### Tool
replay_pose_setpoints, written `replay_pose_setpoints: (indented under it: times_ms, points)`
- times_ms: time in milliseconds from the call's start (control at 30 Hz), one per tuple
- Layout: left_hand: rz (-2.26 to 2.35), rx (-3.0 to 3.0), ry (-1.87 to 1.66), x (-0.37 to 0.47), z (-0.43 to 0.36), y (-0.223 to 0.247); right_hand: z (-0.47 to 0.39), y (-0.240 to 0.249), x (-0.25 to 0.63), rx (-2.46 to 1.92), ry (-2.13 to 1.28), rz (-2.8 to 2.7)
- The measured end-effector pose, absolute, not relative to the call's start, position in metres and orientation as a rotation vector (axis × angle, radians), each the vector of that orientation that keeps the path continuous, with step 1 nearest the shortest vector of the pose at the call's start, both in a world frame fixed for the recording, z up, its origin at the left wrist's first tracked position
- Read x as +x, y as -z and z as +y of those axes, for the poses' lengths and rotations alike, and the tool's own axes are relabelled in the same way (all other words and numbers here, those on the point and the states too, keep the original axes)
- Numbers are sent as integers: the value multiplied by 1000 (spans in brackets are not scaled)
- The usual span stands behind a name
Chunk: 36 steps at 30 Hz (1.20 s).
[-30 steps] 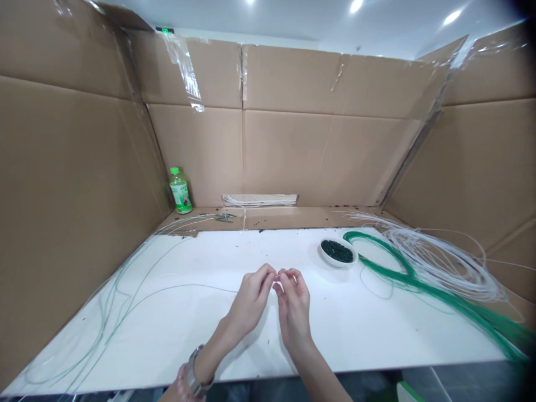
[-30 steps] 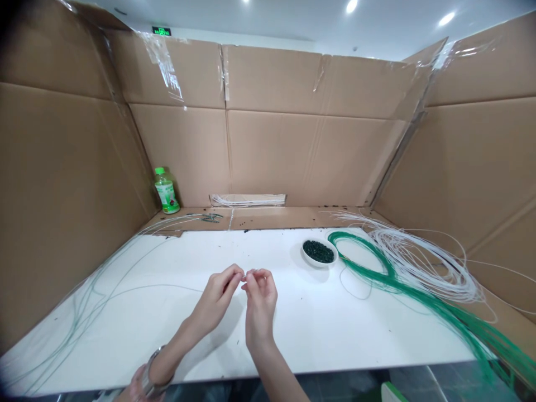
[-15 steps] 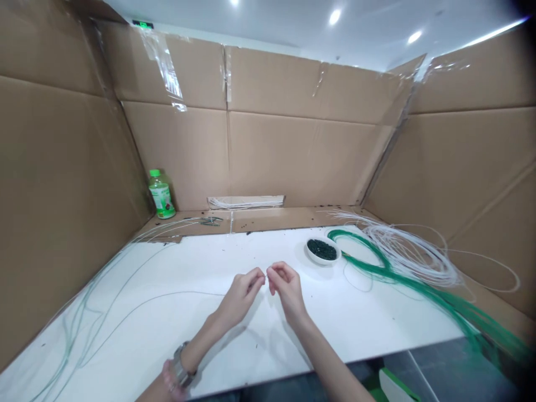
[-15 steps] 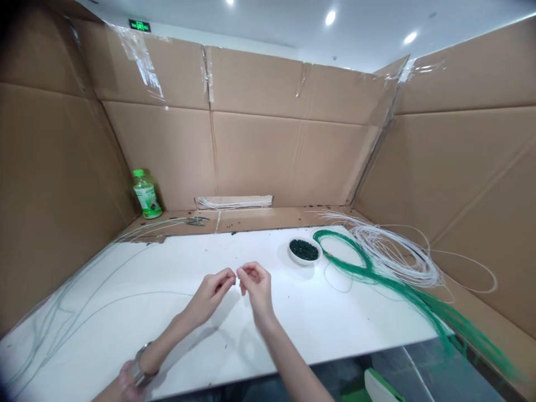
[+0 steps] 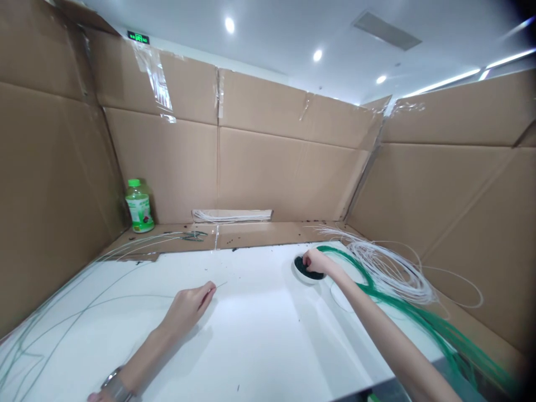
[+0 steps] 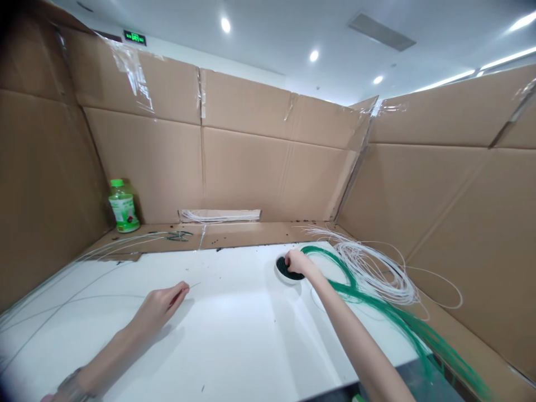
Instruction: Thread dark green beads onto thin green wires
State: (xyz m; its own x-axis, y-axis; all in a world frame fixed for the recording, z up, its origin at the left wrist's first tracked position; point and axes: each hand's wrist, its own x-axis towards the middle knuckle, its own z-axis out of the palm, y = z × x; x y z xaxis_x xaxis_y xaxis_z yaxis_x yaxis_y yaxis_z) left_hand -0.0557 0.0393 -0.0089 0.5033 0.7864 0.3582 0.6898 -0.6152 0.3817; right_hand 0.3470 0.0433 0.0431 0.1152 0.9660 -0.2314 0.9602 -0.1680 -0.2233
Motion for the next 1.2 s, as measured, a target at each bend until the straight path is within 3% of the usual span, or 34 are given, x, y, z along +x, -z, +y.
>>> replay_pose_setpoints:
  times_ms: [333,767,1000,1200]
  points:
    - [1302,2613,-712,-58,39,6,50,-38,359,-2392,-429,-2099]
    - [1314,2654,-687,-58,40,3,66,-80,322,-2248,-299,-2077]
    - [1283,2750,-665,-58,42,7,108,-31,250,-2150,-340,-2170]
    - [1279,2811,-616,-58,43,6,115,2,243,-2180,-400,-2177]
